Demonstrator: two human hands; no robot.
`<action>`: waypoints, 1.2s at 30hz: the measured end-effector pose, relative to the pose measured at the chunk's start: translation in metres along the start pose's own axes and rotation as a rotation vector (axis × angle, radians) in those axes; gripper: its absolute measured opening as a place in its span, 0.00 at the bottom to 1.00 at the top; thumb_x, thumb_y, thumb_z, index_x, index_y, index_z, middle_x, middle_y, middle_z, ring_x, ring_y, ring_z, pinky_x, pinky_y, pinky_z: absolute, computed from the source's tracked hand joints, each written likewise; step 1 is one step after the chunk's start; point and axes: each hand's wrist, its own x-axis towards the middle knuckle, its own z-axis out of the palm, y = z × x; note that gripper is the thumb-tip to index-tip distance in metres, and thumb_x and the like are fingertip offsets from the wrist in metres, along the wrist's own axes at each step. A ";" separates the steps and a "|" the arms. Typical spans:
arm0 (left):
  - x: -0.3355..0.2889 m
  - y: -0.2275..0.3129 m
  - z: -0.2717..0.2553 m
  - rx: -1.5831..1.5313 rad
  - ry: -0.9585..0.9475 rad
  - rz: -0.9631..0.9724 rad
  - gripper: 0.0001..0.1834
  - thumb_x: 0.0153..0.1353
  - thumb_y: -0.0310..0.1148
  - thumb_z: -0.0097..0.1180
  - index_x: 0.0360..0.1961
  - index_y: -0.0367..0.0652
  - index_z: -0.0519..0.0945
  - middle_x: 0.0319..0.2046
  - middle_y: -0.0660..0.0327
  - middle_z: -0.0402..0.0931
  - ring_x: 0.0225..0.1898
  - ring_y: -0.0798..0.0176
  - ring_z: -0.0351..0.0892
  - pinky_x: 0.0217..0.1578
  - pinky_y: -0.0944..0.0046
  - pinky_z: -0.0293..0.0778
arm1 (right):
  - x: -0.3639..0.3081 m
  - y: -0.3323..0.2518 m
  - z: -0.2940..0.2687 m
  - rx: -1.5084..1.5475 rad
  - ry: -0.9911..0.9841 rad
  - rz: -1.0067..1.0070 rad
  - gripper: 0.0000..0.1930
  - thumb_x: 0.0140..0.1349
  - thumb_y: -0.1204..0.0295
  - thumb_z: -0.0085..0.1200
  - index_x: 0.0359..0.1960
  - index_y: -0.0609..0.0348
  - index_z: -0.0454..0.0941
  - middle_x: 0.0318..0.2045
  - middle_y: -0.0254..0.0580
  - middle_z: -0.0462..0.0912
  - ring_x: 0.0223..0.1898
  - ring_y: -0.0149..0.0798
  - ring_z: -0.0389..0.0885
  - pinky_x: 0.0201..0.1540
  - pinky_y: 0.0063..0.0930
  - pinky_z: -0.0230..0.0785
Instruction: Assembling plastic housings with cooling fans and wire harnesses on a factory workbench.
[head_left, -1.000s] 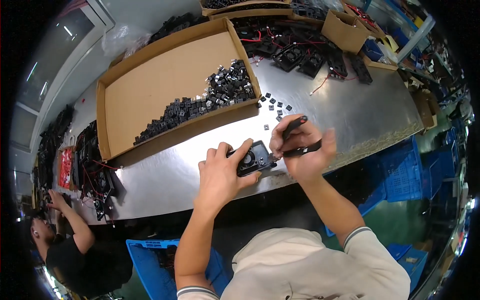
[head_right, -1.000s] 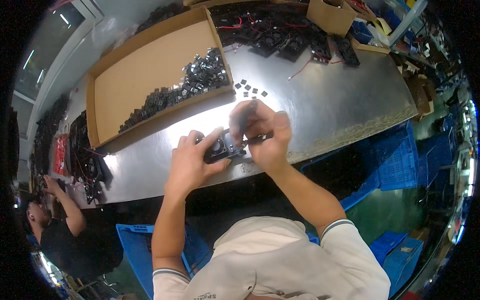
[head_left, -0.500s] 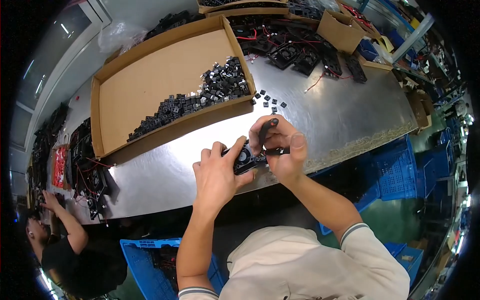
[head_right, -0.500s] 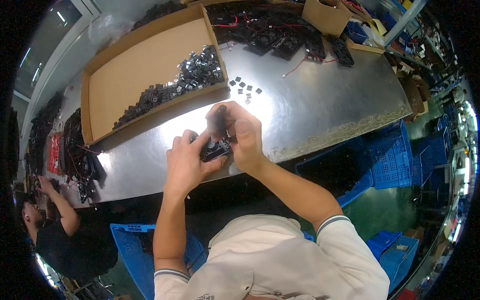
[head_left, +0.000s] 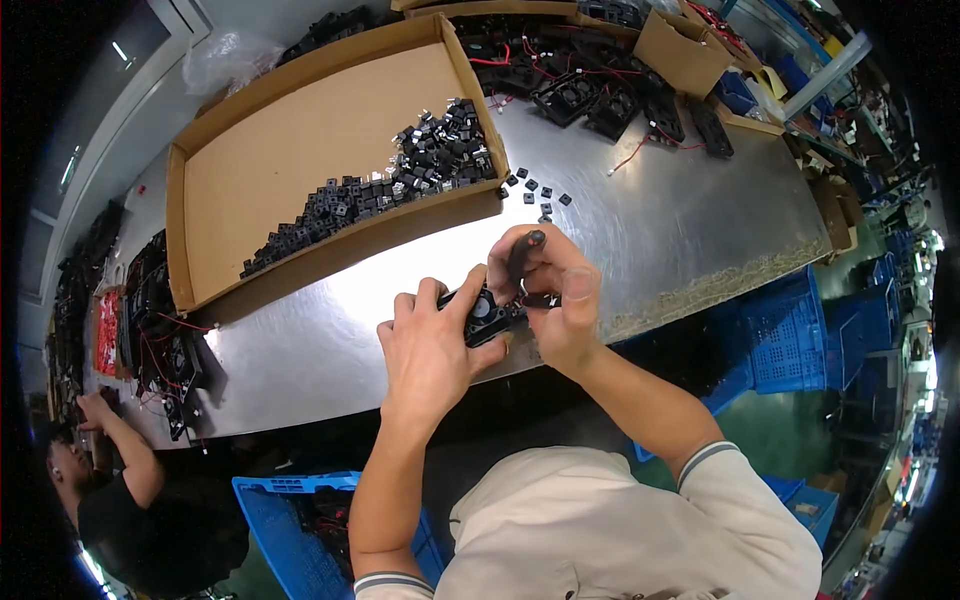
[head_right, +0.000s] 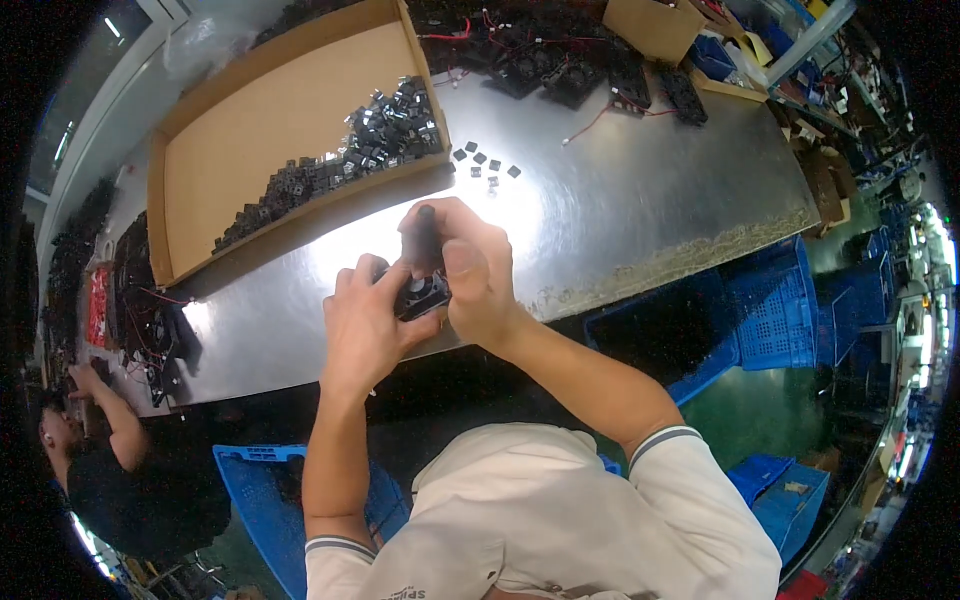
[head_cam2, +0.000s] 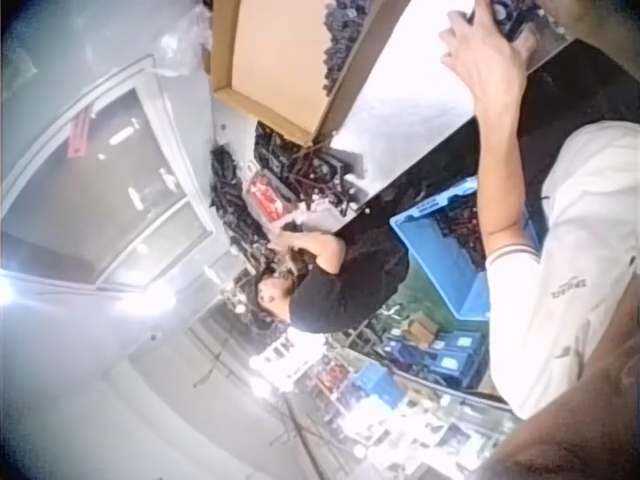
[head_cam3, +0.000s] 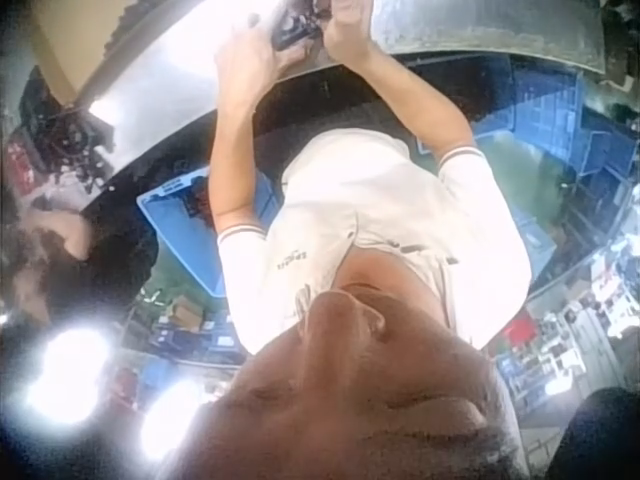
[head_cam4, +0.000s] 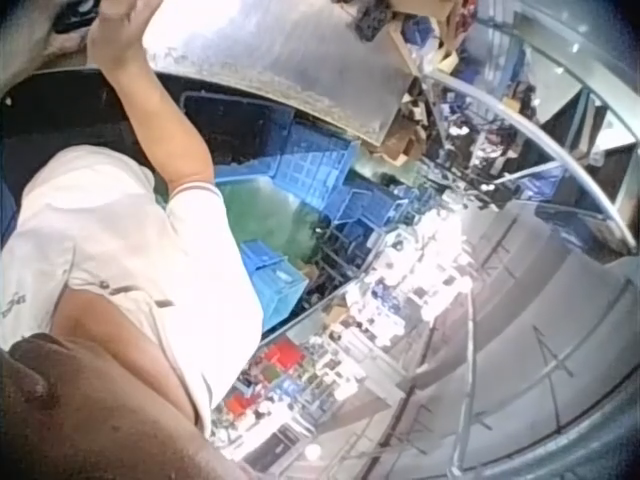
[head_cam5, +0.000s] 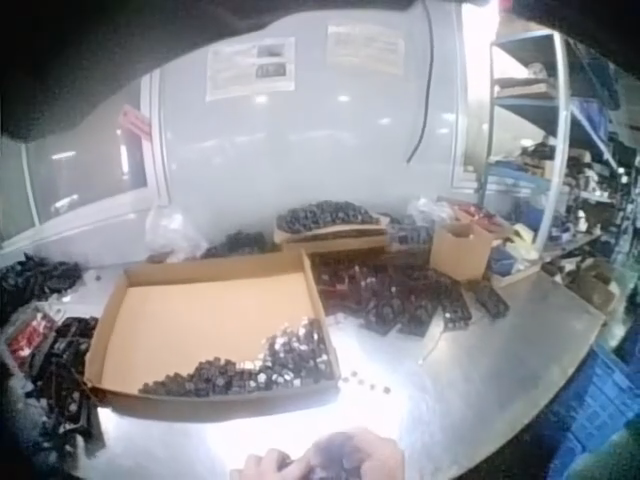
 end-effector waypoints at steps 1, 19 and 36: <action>0.001 0.000 0.000 -0.004 0.004 -0.005 0.27 0.46 0.43 0.70 0.50 0.54 0.81 0.45 0.56 0.71 0.50 0.48 0.70 0.47 0.49 0.69 | 0.002 0.001 0.000 0.018 0.011 0.014 0.47 0.59 0.24 0.34 0.46 0.65 0.72 0.32 0.40 0.75 0.32 0.31 0.73 0.35 0.23 0.67; -0.006 0.010 0.000 0.034 0.064 -0.011 0.26 0.46 0.42 0.71 0.49 0.50 0.81 0.46 0.57 0.71 0.49 0.48 0.71 0.45 0.47 0.68 | 0.003 -0.006 -0.004 0.020 -0.048 0.010 0.49 0.58 0.23 0.36 0.47 0.67 0.72 0.34 0.41 0.77 0.35 0.31 0.75 0.37 0.24 0.68; -0.005 -0.001 0.007 0.023 0.051 0.013 0.41 0.45 0.44 0.72 0.64 0.63 0.72 0.47 0.55 0.72 0.47 0.48 0.71 0.43 0.47 0.68 | 0.001 -0.009 0.003 -0.056 -0.030 0.004 0.46 0.60 0.26 0.37 0.48 0.67 0.71 0.34 0.41 0.76 0.34 0.29 0.74 0.38 0.22 0.68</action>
